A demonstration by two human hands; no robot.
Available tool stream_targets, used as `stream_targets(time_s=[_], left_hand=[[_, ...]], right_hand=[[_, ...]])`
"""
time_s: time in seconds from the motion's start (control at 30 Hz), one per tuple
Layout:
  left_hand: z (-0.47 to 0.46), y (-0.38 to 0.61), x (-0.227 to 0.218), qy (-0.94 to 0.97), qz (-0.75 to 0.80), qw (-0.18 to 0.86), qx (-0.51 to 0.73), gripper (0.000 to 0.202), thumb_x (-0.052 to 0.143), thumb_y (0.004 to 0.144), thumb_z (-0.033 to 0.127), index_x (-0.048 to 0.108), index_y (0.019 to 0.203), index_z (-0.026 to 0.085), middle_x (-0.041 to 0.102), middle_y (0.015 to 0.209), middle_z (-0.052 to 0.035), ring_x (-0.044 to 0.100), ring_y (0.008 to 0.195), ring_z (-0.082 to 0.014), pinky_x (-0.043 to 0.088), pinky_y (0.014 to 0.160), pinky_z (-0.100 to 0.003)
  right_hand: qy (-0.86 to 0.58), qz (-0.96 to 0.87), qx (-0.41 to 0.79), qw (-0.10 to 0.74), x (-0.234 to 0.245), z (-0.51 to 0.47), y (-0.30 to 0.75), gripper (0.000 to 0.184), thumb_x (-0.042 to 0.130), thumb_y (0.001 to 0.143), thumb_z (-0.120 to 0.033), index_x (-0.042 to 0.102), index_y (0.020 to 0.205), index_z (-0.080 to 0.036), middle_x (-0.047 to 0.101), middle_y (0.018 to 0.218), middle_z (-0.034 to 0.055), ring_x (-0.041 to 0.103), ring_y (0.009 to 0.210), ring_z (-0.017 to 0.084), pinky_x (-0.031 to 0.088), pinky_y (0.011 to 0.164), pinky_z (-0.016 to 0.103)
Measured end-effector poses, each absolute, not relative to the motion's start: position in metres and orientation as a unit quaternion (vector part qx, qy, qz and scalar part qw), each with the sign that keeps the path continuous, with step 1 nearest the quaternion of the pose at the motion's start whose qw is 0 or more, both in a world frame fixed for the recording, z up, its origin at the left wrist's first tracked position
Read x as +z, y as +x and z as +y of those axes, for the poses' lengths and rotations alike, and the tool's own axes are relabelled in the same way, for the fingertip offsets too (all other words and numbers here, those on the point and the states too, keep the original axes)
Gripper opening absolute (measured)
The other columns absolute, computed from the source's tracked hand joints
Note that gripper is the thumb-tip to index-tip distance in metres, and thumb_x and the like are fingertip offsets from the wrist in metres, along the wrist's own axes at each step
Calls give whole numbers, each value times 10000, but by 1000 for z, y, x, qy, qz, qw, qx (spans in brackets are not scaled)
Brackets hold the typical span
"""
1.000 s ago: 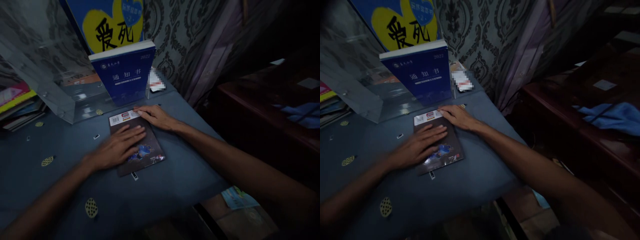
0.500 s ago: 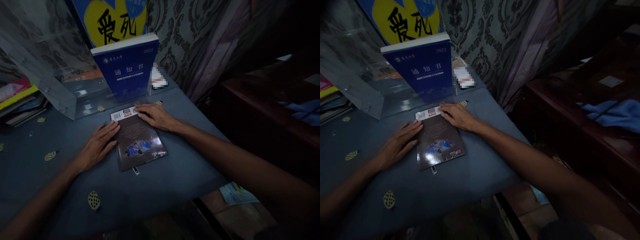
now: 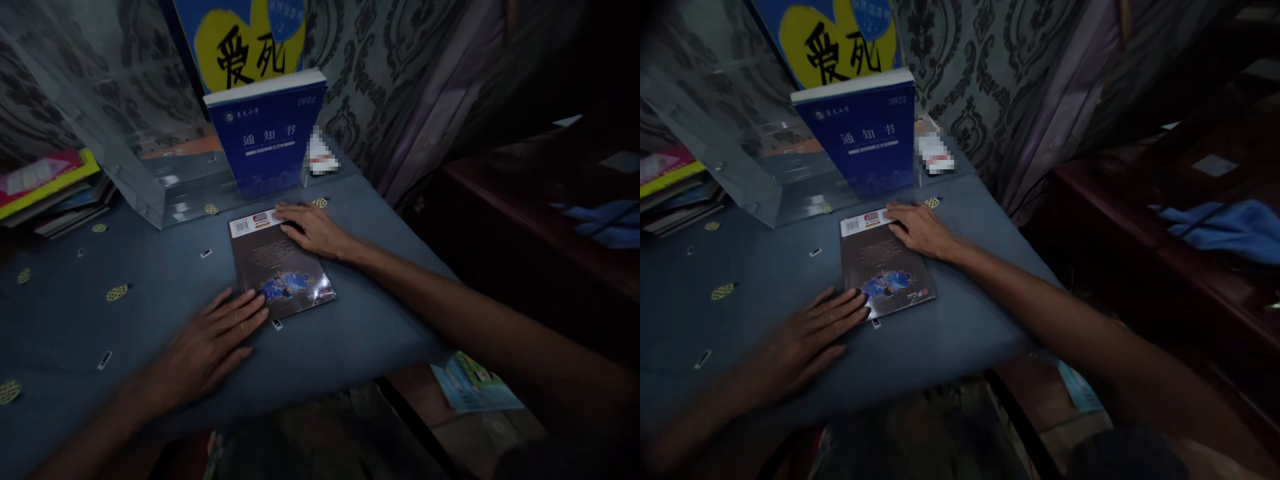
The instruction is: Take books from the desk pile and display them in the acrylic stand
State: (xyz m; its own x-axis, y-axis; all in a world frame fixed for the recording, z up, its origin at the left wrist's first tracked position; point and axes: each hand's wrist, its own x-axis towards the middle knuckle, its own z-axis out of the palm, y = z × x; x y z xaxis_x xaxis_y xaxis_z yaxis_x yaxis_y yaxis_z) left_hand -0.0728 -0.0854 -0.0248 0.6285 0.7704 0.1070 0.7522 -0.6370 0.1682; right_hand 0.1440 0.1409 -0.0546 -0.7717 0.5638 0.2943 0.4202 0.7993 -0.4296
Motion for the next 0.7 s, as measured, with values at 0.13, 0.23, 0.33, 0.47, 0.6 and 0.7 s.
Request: stream_targets(time_s=[0.13, 0.23, 0.33, 0.47, 0.6, 0.7], left_hand=[[-98, -66, -24, 907, 412, 30, 85, 584, 459, 1046, 314, 280, 1588, 193, 483, 1552, -74, 429, 1455, -213, 310, 1238, -468], [-111, -61, -26, 910, 405, 16, 87, 596, 499, 1025, 313, 318, 1571, 157, 472, 1559, -89, 391, 1478, -234, 304, 1240, -476], [-123, -57, -29, 911, 402, 4, 93, 580, 524, 1006, 263, 360, 1552, 158, 481, 1553, -88, 391, 1478, -240, 326, 1231, -471], [-129, -56, -30, 908, 403, -2, 112, 582, 513, 1004, 213, 344, 1560, 174, 541, 1507, -84, 472, 1424, -219, 339, 1227, -466], [-131, -55, -32, 903, 415, -2, 108, 664, 559, 979, 228, 289, 1583, 168, 474, 1557, -119, 417, 1462, -254, 304, 1233, -520], [-136, -51, -36, 906, 415, -7, 89, 825, 682, 894, 343, 281, 1585, 137, 356, 1621, -155, 240, 1536, -336, 301, 1219, -565]], right_hand=[[-269, -929, 160, 199, -56, 128, 147, 412, 442, 996, -240, 590, 1370, -152, 571, 1478, 129, 470, 1428, 260, 333, 1188, 549], [-271, -929, 155, 199, -56, 121, 150, 429, 446, 991, -249, 572, 1388, -148, 555, 1492, 138, 460, 1436, 267, 333, 1188, 563], [-265, -930, 154, 202, -56, 117, 154, 455, 473, 975, -274, 563, 1392, -117, 541, 1500, 161, 458, 1437, 276, 349, 1189, 554], [-253, -930, 161, 212, -55, 106, 160, 488, 507, 959, -304, 563, 1392, -86, 536, 1497, 186, 444, 1447, 278, 386, 1188, 511], [-243, -930, 172, 216, -54, 79, 173, 495, 535, 960, -342, 556, 1412, -140, 532, 1506, 165, 450, 1443, 284, 407, 1177, 526], [-222, -931, 189, 219, -54, 49, 186, 520, 527, 978, -371, 533, 1434, -122, 506, 1520, 190, 437, 1452, 286, 422, 1170, 515]])
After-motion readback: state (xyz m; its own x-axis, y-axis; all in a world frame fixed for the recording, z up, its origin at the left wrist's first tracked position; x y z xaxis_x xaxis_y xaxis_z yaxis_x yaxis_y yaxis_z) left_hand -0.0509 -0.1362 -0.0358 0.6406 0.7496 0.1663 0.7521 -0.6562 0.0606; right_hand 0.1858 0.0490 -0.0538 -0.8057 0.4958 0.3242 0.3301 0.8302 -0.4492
